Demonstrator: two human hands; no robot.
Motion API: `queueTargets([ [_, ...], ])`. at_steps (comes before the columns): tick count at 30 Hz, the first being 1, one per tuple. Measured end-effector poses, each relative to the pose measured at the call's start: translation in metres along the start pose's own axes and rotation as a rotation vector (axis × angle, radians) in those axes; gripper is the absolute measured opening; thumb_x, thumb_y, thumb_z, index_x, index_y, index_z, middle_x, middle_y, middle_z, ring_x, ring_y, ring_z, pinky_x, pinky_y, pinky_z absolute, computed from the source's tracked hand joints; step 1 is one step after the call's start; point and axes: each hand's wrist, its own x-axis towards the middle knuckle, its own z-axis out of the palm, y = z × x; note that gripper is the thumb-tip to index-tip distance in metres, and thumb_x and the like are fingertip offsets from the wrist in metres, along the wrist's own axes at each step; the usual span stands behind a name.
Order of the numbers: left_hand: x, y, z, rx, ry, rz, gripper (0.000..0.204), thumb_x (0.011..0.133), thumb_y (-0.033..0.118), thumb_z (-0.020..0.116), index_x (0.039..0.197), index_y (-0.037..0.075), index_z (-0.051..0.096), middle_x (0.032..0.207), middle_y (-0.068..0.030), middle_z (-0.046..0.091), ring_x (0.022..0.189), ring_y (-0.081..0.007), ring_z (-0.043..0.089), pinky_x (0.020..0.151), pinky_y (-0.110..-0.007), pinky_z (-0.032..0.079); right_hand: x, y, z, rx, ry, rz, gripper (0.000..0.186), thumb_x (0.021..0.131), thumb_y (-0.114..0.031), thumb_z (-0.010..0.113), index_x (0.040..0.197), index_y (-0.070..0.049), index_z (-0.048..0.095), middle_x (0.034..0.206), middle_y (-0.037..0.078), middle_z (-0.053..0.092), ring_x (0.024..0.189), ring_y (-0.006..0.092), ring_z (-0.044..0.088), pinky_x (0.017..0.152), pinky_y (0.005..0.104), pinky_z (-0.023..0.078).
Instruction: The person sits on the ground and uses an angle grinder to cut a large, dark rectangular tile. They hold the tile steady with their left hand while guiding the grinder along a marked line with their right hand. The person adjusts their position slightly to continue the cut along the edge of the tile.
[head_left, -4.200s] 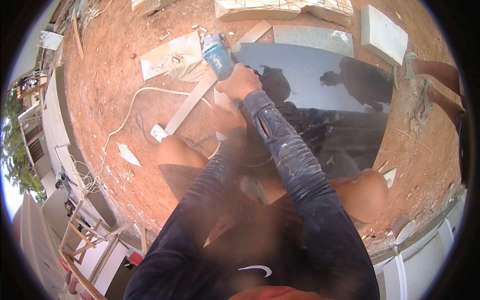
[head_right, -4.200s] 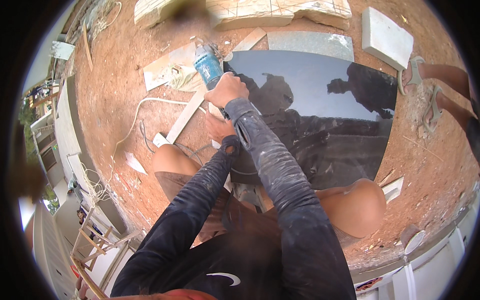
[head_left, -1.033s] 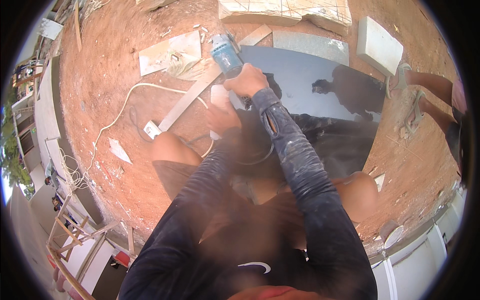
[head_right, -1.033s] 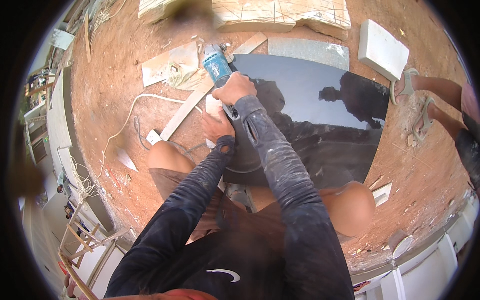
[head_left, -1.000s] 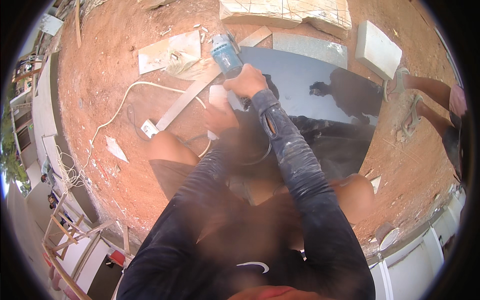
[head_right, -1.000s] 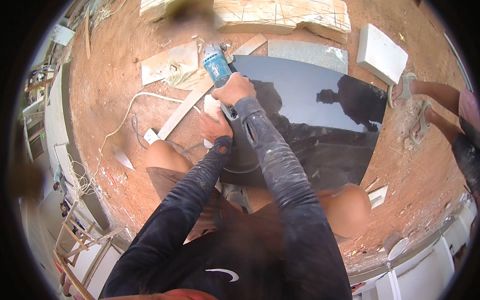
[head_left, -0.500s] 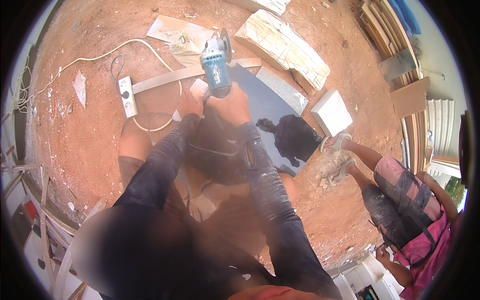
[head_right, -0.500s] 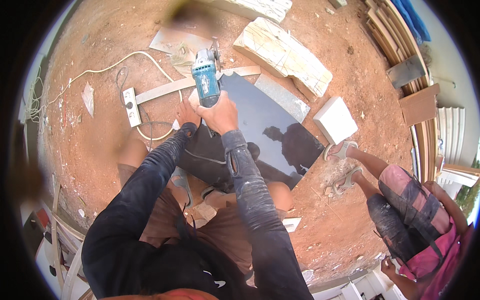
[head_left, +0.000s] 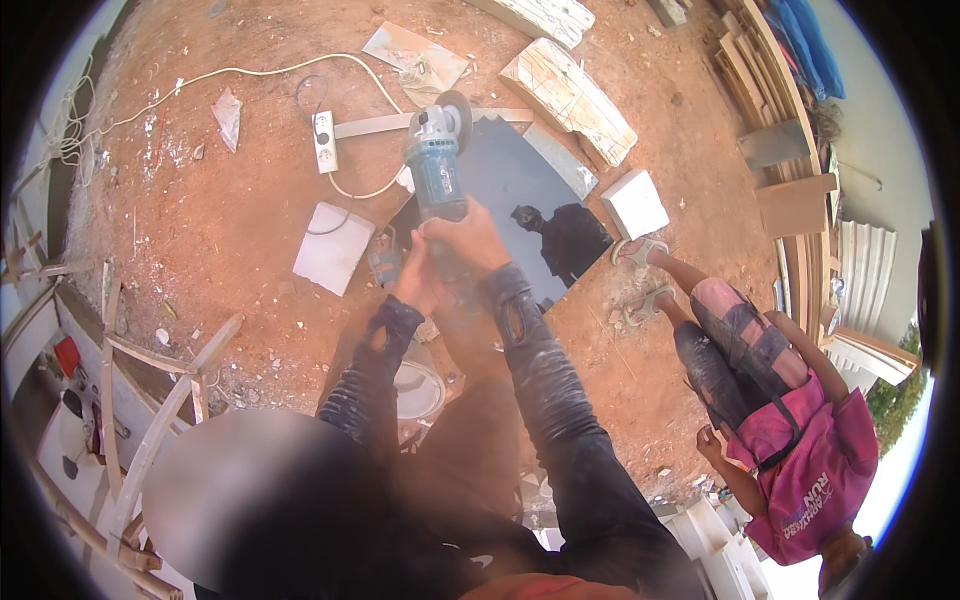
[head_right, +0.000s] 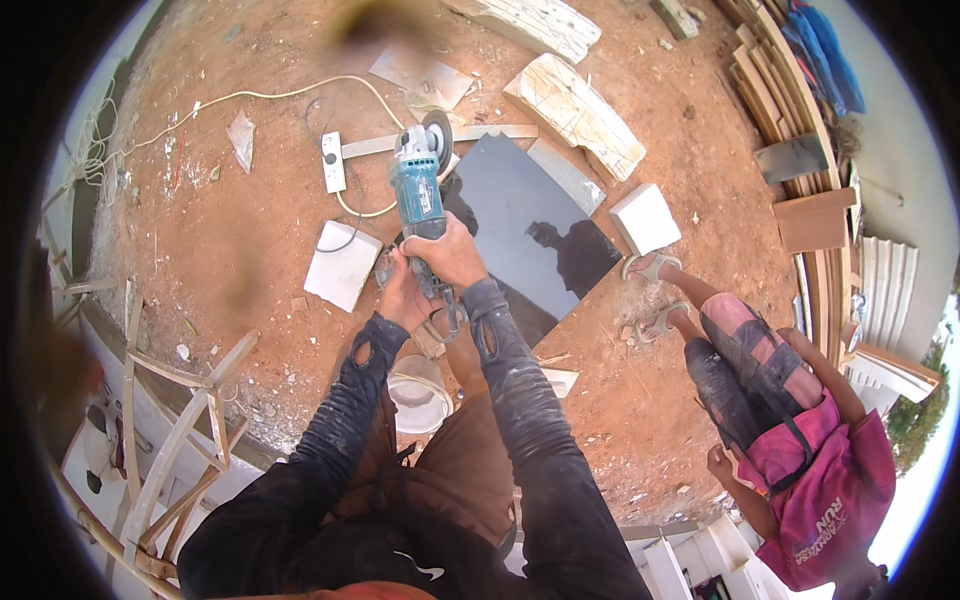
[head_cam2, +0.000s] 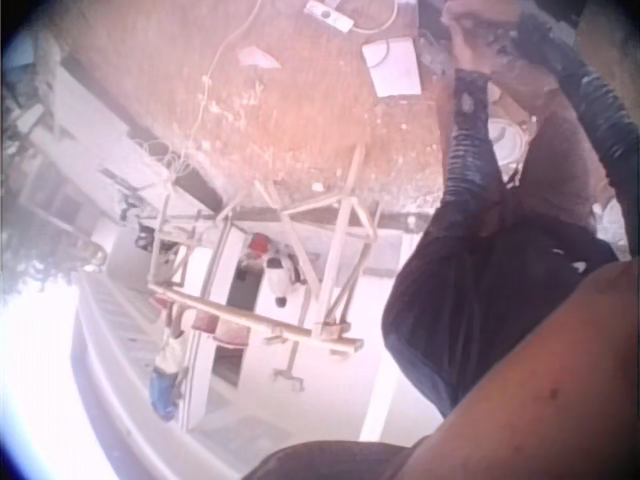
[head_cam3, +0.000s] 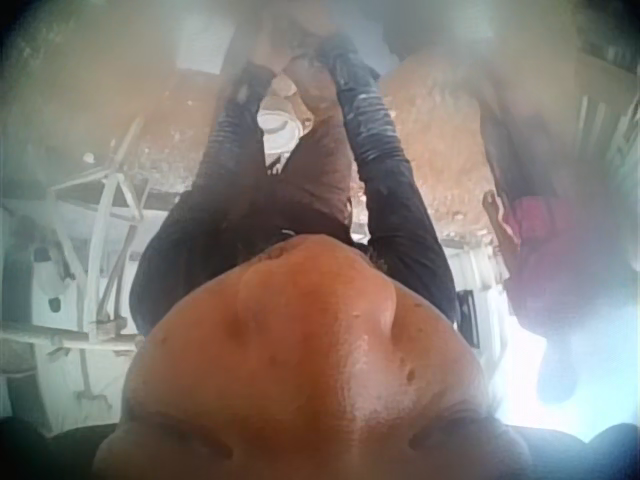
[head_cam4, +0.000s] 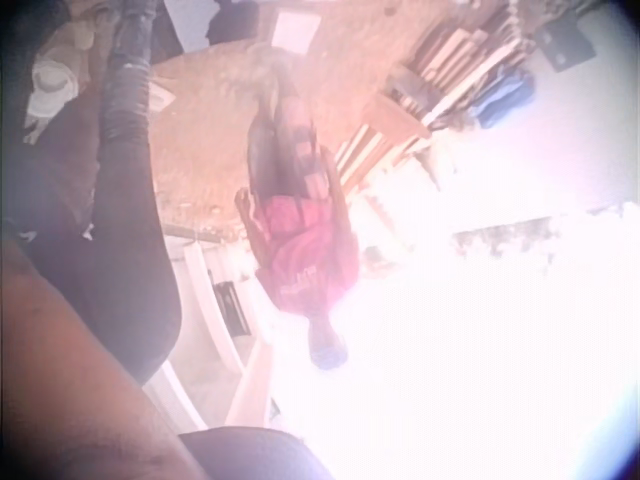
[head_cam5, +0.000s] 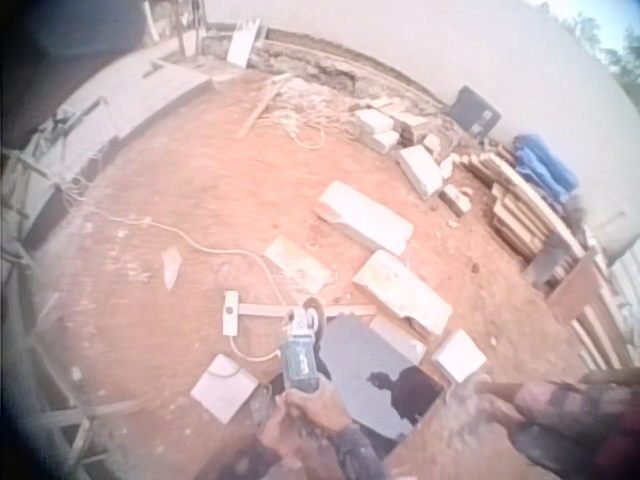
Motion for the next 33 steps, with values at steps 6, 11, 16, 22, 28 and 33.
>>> queueTargets([
  [6,-0.045,0.035,0.011,-0.041,0.001,0.015,0.067,0.098,0.054,0.064,0.143,0.008,0.044,0.126,-0.0105,0.064,0.114,-0.0253,0.066,0.091,-0.047,0.057,-0.037,-0.059,0.038,0.265,-0.084,0.048,0.044,0.073,-0.018,0.08,0.108,0.001,0.061,0.092,0.007,0.069,0.081,0.0157,0.066,0.075,0.0308,0.054],
  [11,-0.067,0.06,0.023,0.005,-0.059,-0.049,0.05,0.095,0.042,0.071,0.127,0.006,0.055,0.095,-0.011,0.069,0.08,-0.0218,0.069,0.06,-0.033,0.054,-0.053,-0.076,0.05,0.282,-0.091,-0.038,0.046,0.074,-0.019,0.08,0.111,0.001,0.06,0.094,0.008,0.067,0.079,0.0158,0.065,0.072,0.0308,0.054],
  [16,-0.088,0.076,0.056,0.343,-0.039,0.012,0.047,0.092,0.039,0.072,0.12,0.004,0.058,0.093,-0.0108,0.068,0.07,-0.0168,0.067,0.049,-0.025,0.047,-0.069,-0.082,0.04,0.394,-0.135,-0.003,0.05,0.074,-0.02,0.081,0.114,0.002,0.059,0.097,0.009,0.067,0.084,0.0167,0.065,0.075,0.0315,0.054],
  [22,-0.066,0.001,0.085,1.069,0.329,0.559,0.072,0.08,0.043,0.083,0.125,-0.003,0.052,0.105,-0.0239,0.072,0.101,-0.0394,0.071,0.084,-0.046,0.055,-0.103,-0.09,0.005,-0.009,0.235,-0.212,0.058,0.071,-0.021,0.085,0.113,0.004,0.057,0.099,0.013,0.067,0.089,0.0208,0.067,0.078,0.0339,0.055],
  [28,-0.062,-0.097,0.172,1.228,0.403,0.456,0.072,0.077,0.043,0.084,0.122,-0.002,0.05,0.096,-0.0216,0.072,0.091,-0.0407,0.072,0.077,-0.046,0.055,-0.118,-0.054,-0.109,-0.013,0.208,-0.141,0.049,0.071,-0.011,0.083,0.111,0.001,0.056,0.096,0.009,0.067,0.082,0.0187,0.067,0.075,0.0333,0.055],
  [33,-0.098,-0.211,0.187,1.626,0.288,0.171,0.043,0.084,0.044,0.078,0.109,0.01,0.069,0.086,-0.0166,0.073,0.084,-0.0365,0.07,0.077,-0.048,0.053,-0.131,-0.033,-0.25,0.307,-0.037,-0.109,0.039,0.075,-0.004,0.076,0.108,-0.001,0.056,0.088,0.008,0.064,0.07,0.0166,0.065,0.066,0.0321,0.055],
])
